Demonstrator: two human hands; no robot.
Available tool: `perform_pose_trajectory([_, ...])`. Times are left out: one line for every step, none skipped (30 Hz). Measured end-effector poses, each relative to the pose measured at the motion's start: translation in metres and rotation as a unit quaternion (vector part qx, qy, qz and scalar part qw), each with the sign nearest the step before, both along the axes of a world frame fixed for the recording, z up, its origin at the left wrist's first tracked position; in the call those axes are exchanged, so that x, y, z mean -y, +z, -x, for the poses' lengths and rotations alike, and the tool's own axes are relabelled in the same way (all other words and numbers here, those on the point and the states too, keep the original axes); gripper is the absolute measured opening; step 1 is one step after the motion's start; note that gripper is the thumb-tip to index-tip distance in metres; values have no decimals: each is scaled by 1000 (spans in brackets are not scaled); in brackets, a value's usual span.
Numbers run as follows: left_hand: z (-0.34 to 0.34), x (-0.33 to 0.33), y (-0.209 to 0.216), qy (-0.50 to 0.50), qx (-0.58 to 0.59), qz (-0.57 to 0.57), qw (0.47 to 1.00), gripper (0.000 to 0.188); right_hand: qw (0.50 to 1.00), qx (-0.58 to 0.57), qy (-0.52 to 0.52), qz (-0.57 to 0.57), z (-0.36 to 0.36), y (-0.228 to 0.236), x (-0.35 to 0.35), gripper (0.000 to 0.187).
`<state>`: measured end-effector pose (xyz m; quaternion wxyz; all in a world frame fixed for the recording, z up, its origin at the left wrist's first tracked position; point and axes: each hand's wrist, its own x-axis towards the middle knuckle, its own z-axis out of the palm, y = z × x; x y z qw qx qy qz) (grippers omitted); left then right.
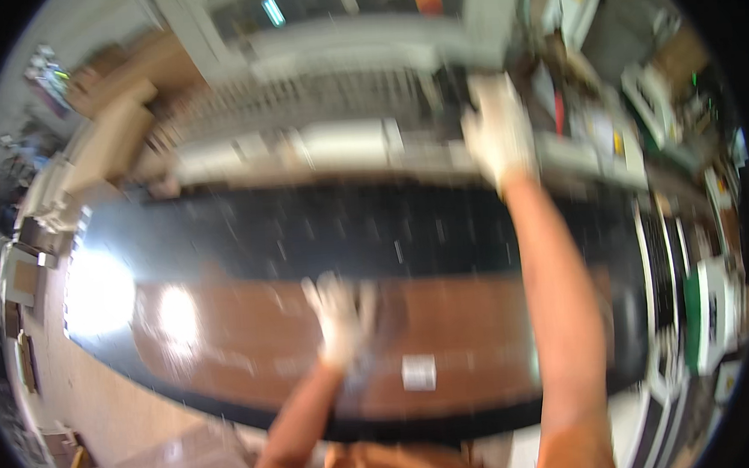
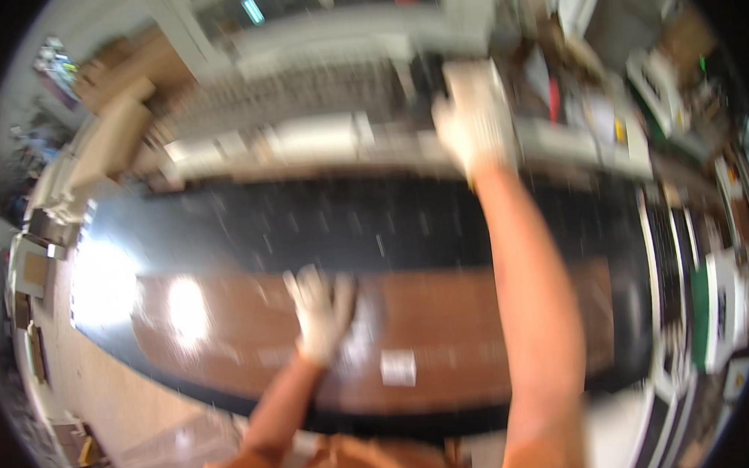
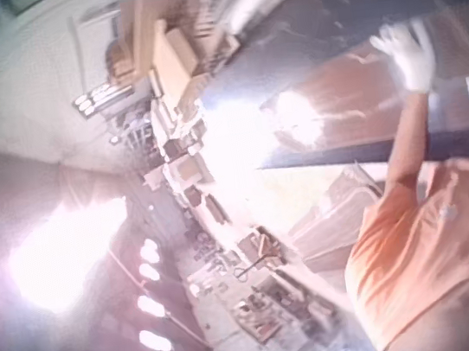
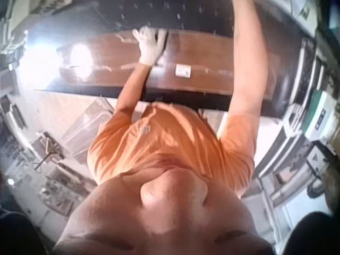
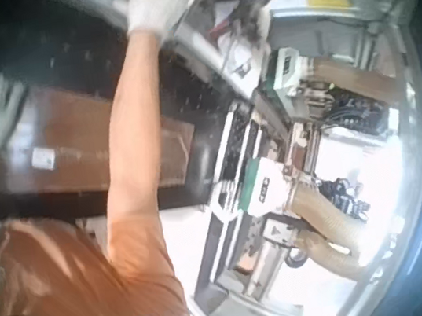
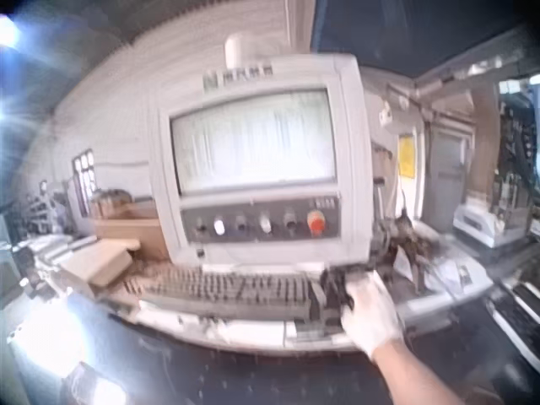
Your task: The person walks through a workshop, picks up a large brown panel, and places it on a workbench. They use a handheld barcode scanner to scan a label on the panel while operating a computer mouse. The person then retrieves another panel and repeats the scanning process.
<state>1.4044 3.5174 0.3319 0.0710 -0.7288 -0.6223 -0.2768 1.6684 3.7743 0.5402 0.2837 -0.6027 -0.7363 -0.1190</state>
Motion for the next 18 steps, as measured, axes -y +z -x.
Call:
perform_pose_trajectory([0, 1, 4, -7, -68, -55, 996, 25, 998, 30, 18, -54, 4, 1, 3, 56])
perform_pose_trajectory([-2, 4, 6, 11, 7, -22, 1000, 25, 999, 23, 11, -32, 6, 1, 8, 53])
perform_pose_trajectory([-3, 1, 8, 14, 116, 54, 992, 23, 999, -33, 9, -5, 8, 2, 9, 52])
perform_pose_trajectory([-4, 5, 7, 10, 117, 28, 993, 24, 997, -62, -15, 54, 8, 0, 14, 48])
perform_pose_trajectory([-6, 2, 7, -4, 101, 4, 995, 26, 997, -54, -22, 44, 8, 0, 13, 45])
perform_pose_trajectory([-6, 2, 4, 1, 78, 20, 997, 21, 997, -62, -14, 32, 7, -1, 14, 43])
perform_pose_trajectory([-7, 2, 1, -6, 40, 35, 999, 17, 998, -62, -13, 25, 6, -3, 13, 42])
perform_pose_trajectory([-6, 2, -3, -8, -6, 42, 999, 17, 997, -59, -9, 42, 5, -2, 11, 42])
perform_pose_trajectory([-6, 2, -7, -7, 26, 55, 998, 17, 998, -58, -3, 18, 4, -2, 11, 42])
perform_pose_trajectory([-4, 2, -10, -1, 51, 52, 997, 17, 997, -58, -9, 41, 4, -1, 11, 41])
perform_pose_trajectory([-5, 2, -12, 9, 56, 48, 997, 16, 997, -61, -9, 42, 4, 0, 10, 41])
perform_pose_trajectory([-4, 3, -13, -1, 64, 48, 997, 16, 997, -65, -1, 31, 5, 1, 11, 41])
perform_pose_trajectory([-3, 3, -13, -7, 49, 40, 998, 16, 997, -67, -4, 44, 6, 3, 11, 41])
perform_pose_trajectory([-2, 4, -11, -14, 33, 31, 999, 16, 997, -70, 1, 45, 8, 4, 13, 41])
perform_pose_trajectory([-1, 3, -8, -20, 16, 23, 999, 16, 996, -75, 4, 50, 8, 6, 14, 41])
perform_pose_trajectory([-1, 3, -5, -22, 14, 27, 999, 16, 997, -67, 6, 41, 10, 8, 13, 42])
perform_pose_trajectory([-1, 2, -2, -25, 12, 32, 999, 16, 998, -60, 7, 36, 9, 7, 15, 43])
perform_pose_trajectory([-1, 0, 2, -33, -5, 25, 999, 16, 996, -58, -17, 68, 10, 9, 12, 43])
